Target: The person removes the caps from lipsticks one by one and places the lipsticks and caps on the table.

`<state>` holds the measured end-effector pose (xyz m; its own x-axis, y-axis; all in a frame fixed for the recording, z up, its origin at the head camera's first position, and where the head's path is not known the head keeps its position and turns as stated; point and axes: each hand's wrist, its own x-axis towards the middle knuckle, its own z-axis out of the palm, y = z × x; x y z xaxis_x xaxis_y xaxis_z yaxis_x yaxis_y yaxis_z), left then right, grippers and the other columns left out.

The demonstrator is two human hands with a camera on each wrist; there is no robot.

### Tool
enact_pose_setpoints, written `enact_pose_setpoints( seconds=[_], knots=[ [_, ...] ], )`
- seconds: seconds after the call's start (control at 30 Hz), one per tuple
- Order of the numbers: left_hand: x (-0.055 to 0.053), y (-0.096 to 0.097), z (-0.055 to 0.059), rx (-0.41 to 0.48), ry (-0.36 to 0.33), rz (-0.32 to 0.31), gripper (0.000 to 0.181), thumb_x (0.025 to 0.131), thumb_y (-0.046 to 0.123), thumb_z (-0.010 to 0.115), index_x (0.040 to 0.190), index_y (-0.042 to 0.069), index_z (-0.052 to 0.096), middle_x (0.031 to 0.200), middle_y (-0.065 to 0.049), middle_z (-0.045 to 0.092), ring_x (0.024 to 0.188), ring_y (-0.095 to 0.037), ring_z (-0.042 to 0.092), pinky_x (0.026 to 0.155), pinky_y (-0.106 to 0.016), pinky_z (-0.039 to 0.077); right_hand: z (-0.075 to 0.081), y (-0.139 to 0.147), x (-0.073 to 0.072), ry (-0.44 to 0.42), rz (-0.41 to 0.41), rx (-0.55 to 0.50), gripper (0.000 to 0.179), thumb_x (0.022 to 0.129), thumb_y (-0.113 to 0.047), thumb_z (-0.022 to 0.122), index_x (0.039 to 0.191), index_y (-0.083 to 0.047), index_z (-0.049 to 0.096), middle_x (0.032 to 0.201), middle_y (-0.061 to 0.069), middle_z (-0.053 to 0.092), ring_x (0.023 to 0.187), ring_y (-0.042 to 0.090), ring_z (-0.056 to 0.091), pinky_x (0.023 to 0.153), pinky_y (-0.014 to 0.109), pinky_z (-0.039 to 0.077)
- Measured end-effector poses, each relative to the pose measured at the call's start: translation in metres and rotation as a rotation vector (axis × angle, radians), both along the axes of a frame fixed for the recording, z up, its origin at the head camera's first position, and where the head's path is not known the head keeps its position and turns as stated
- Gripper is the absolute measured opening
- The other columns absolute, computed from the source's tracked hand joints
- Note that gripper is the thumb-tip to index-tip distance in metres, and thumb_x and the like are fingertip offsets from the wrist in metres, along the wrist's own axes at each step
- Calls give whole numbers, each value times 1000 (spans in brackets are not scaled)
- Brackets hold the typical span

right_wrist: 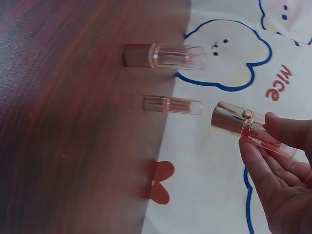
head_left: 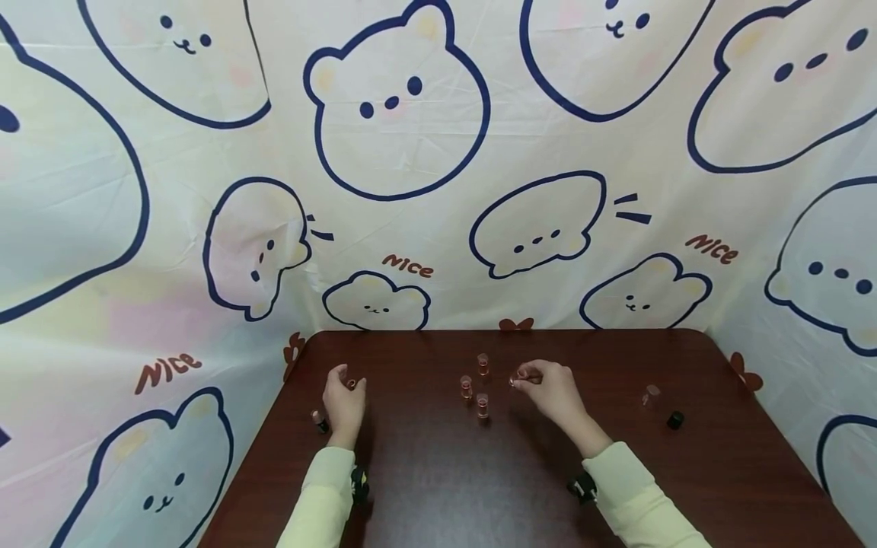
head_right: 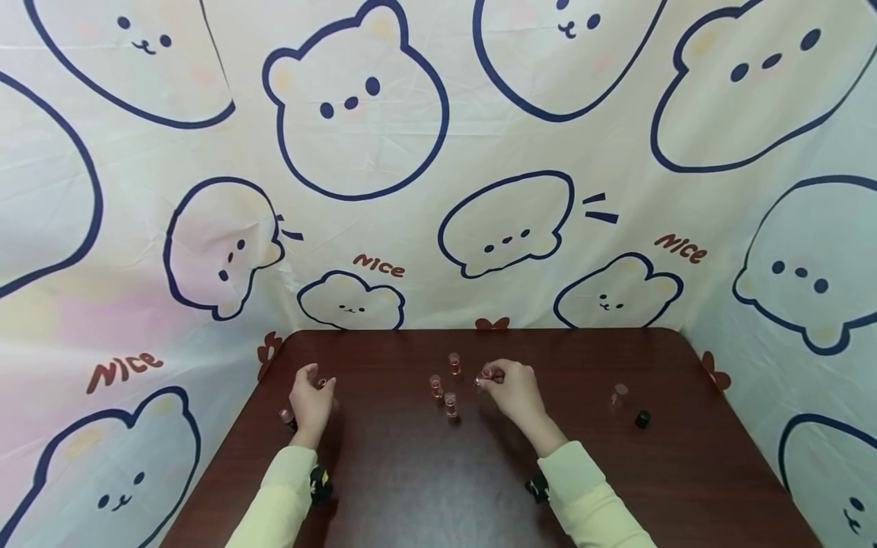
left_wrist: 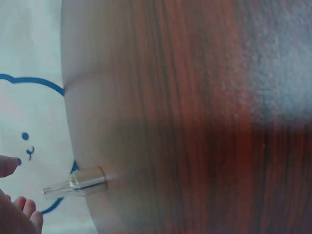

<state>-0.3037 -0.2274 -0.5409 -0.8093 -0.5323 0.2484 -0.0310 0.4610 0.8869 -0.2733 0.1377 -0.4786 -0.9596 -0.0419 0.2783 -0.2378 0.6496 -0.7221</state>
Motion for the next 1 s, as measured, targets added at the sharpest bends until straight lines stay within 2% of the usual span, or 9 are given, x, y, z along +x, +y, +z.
enact_pose_setpoints(
  seconds=[0.2, 0.47, 0.67, 0.83, 1.0],
  knots=[
    [3, 6, 13, -29, 42, -56, 46, 88, 3, 70, 129, 0, 51, 132, -21, 52, 111, -38, 54, 88, -50, 48, 14, 7, 6, 3, 19, -56, 15, 83, -15, 78, 95, -8, 73, 87, 2, 72, 78, 16, 67, 67, 34, 55],
    [3, 25, 27, -57, 77, -102, 46, 86, 5, 72, 128, 1, 52, 129, -19, 55, 122, -35, 49, 100, -51, 39, 28, 16, 11, -63, 47, -218, 23, 85, -19, 77, 103, -7, 72, 96, 5, 71, 89, 21, 68, 74, 35, 55],
    [6, 45, 37, -74, 113, -154, 45, 85, 5, 75, 125, 3, 55, 127, -17, 58, 120, -34, 51, 100, -51, 39, 34, 18, 14, -102, 67, -323, 30, 85, -24, 77, 108, -5, 70, 95, 6, 71, 91, 21, 67, 75, 28, 54],
    [8, 67, 50, -88, 164, -237, 46, 83, 5, 77, 124, 2, 57, 124, -16, 60, 118, -34, 54, 99, -51, 41, 41, 20, 16, -123, 101, -430, 33, 85, -21, 77, 111, -2, 68, 97, 9, 71, 91, 20, 67, 76, 25, 54],
    [11, 87, 65, -78, 231, -339, 45, 83, 7, 78, 123, 3, 59, 121, -13, 62, 117, -29, 56, 99, -47, 43, 47, 21, 15, -157, 115, -531, 39, 85, -21, 77, 116, 1, 66, 101, 9, 69, 90, 13, 67, 77, 24, 53]
  ],
)
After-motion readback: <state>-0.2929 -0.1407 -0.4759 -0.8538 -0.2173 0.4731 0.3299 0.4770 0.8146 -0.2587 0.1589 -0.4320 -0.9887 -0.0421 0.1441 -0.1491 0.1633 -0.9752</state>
